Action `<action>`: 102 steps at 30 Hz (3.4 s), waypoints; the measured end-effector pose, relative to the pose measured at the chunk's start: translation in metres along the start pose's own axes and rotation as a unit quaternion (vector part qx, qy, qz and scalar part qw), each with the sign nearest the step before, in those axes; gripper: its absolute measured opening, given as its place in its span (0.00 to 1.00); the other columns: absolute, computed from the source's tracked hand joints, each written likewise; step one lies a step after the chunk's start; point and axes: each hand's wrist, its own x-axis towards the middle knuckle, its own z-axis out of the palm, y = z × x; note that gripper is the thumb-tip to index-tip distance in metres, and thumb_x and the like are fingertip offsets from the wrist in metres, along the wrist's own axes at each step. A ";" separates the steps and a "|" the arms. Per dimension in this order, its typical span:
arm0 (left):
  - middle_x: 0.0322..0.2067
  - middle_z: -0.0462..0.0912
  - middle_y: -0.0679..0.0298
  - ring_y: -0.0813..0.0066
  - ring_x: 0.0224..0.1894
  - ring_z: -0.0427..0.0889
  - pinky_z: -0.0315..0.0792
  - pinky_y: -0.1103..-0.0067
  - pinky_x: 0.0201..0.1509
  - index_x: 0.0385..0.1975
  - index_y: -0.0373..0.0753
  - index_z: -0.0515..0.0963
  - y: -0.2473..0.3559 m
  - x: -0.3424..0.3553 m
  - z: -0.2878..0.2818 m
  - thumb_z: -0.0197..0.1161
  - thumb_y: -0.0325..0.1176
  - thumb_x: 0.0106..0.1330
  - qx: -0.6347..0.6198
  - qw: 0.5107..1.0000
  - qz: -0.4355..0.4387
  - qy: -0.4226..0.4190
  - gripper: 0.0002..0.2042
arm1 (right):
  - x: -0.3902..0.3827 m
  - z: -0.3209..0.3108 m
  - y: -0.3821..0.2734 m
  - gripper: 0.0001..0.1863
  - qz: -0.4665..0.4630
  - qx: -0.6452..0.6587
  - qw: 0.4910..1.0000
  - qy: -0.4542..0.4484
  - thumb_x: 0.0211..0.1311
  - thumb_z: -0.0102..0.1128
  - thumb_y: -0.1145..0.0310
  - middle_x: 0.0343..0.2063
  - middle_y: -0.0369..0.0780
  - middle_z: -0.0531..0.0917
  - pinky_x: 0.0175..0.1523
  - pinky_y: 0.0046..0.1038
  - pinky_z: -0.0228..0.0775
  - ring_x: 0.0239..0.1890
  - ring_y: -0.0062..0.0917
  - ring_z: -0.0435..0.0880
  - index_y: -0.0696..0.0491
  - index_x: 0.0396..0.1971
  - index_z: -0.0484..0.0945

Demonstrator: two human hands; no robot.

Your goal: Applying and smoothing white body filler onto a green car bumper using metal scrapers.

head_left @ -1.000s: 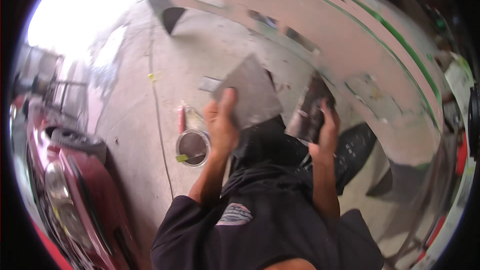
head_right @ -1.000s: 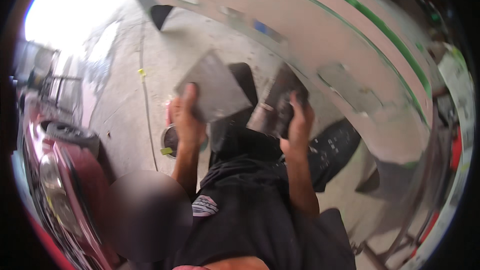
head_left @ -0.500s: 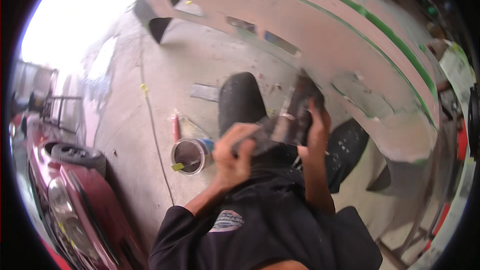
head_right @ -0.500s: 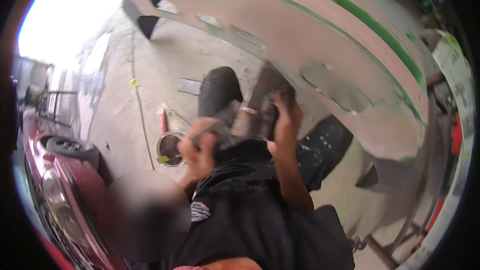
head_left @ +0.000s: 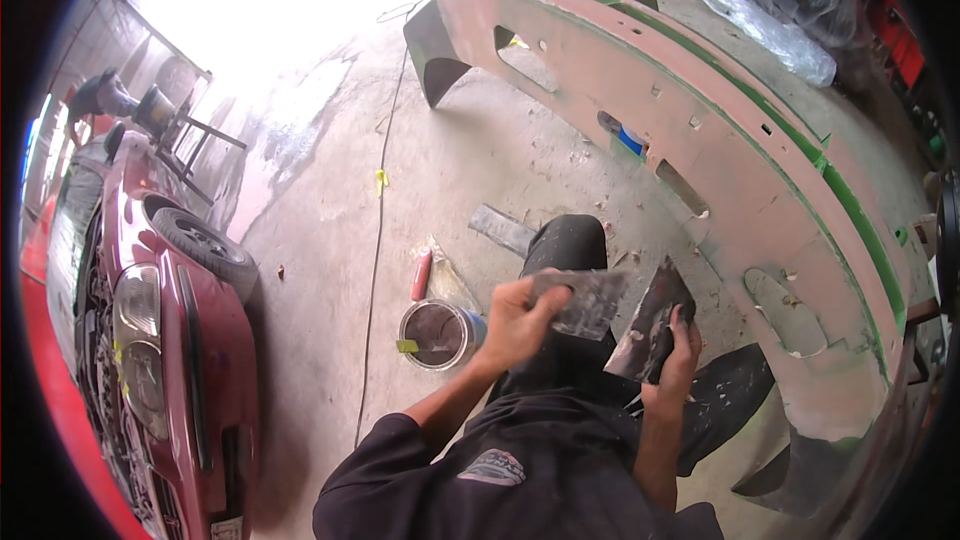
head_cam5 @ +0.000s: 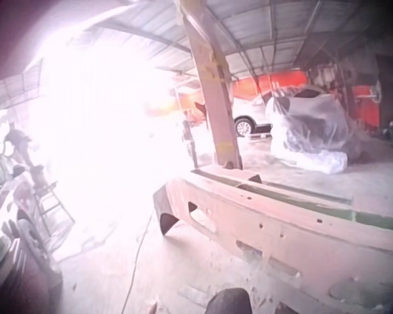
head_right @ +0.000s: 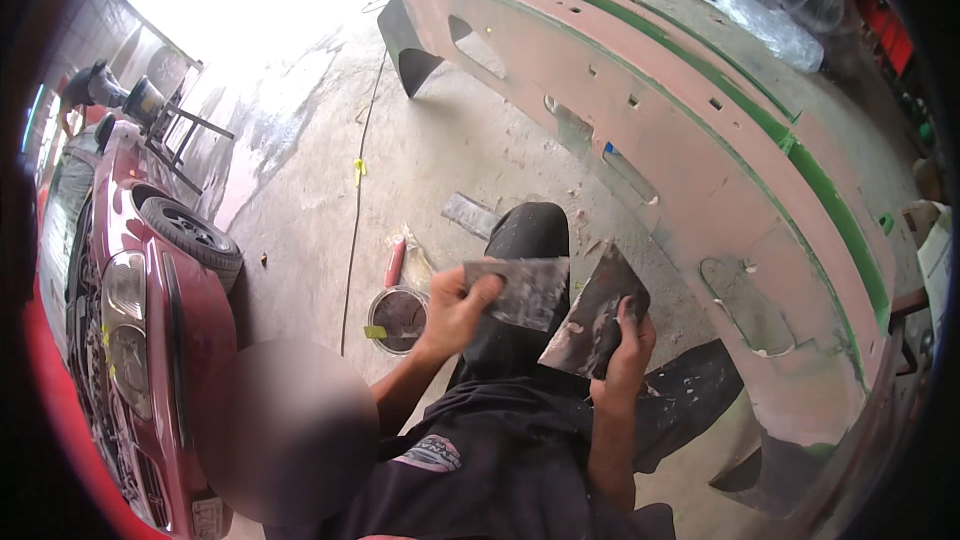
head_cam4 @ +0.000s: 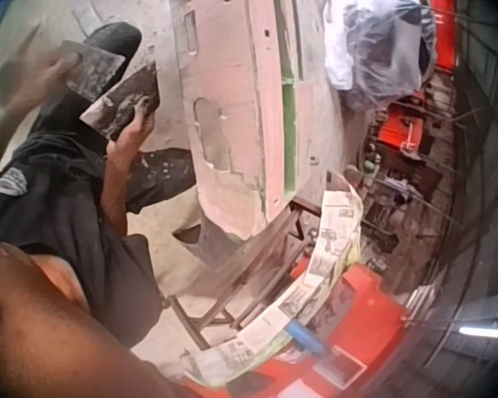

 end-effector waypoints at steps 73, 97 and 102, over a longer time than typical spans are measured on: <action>0.31 0.83 0.67 0.82 0.29 0.78 0.72 0.82 0.34 0.40 0.30 0.80 -0.031 0.058 -0.038 0.63 0.33 0.65 0.018 0.997 -0.079 -0.012 0.12 | -0.008 -0.044 -0.003 0.14 0.005 -0.019 0.998 0.054 0.68 0.56 0.62 0.39 0.32 0.81 0.44 0.22 0.70 0.39 0.16 0.78 0.56 0.45 0.78; 0.34 0.85 0.62 0.79 0.34 0.81 0.75 0.81 0.39 0.41 0.28 0.79 -0.072 0.149 0.025 0.65 0.30 0.63 -0.152 0.988 0.019 0.012 0.11 | -0.014 -0.043 0.001 0.13 0.002 -0.026 0.993 0.119 0.67 0.58 0.62 0.35 0.33 0.80 0.40 0.22 0.70 0.35 0.16 0.79 0.56 0.43 0.76; 0.33 0.85 0.62 0.79 0.34 0.81 0.75 0.81 0.37 0.39 0.28 0.79 -0.065 0.151 0.020 0.66 0.29 0.63 -0.130 0.991 0.040 0.014 0.11 | -0.015 -0.041 0.002 0.13 -0.001 -0.033 0.990 0.135 0.67 0.58 0.61 0.34 0.32 0.80 0.40 0.22 0.70 0.34 0.16 0.78 0.55 0.42 0.76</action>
